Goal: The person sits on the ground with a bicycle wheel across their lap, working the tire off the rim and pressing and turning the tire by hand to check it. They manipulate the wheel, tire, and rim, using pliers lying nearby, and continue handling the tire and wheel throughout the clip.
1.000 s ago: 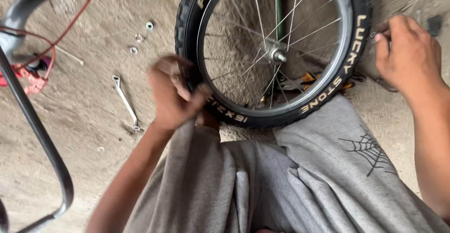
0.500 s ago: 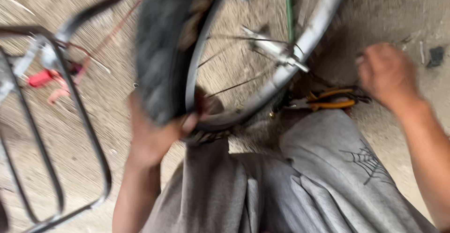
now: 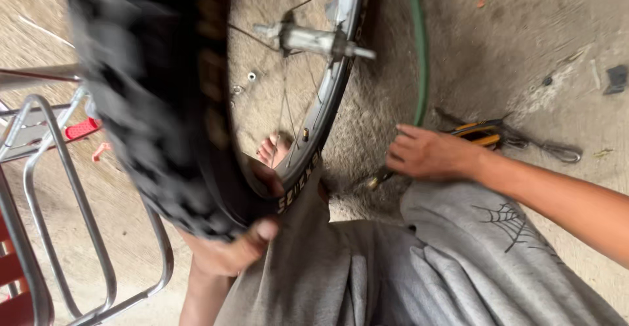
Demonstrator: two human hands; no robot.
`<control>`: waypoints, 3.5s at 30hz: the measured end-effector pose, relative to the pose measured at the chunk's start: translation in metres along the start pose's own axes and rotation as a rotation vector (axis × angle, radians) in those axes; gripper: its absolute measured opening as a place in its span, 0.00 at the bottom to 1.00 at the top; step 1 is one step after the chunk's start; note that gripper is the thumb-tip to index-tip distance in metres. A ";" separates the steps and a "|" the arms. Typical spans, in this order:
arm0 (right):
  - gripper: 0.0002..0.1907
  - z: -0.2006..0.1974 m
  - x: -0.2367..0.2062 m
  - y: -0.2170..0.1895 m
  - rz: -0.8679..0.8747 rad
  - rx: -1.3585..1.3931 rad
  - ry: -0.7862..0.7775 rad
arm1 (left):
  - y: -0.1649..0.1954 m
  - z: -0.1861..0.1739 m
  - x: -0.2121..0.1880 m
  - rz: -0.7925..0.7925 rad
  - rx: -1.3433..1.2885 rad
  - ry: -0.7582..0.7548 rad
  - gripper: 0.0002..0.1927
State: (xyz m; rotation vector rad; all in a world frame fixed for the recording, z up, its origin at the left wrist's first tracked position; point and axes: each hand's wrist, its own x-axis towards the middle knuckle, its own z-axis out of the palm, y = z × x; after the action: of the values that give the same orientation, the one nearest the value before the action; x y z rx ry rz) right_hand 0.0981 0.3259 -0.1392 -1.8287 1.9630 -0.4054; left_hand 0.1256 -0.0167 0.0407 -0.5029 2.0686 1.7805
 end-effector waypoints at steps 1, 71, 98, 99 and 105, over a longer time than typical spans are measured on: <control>0.12 -0.013 0.006 -0.009 -0.005 -0.001 0.079 | 0.000 -0.001 -0.002 -0.010 -0.021 -0.112 0.34; 0.12 -0.129 0.064 -0.009 0.297 0.434 0.222 | 0.082 0.011 0.048 -0.231 -0.607 -0.336 0.67; 0.08 -0.135 0.068 -0.009 0.313 0.468 0.155 | 0.088 0.008 0.054 -0.274 -0.732 -0.378 0.65; 0.08 -0.136 0.069 -0.009 0.320 0.458 0.088 | 0.088 0.008 0.054 -0.278 -0.765 -0.384 0.65; 0.05 -0.139 0.071 -0.013 0.360 0.627 0.179 | 0.086 0.009 0.053 -0.232 -0.716 -0.450 0.65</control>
State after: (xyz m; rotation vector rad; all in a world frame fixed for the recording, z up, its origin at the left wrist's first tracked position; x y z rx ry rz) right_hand 0.0376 0.2439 -0.0199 -1.0586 1.9257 -0.9588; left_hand 0.0378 0.0032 0.0876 -0.4421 1.0053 2.2021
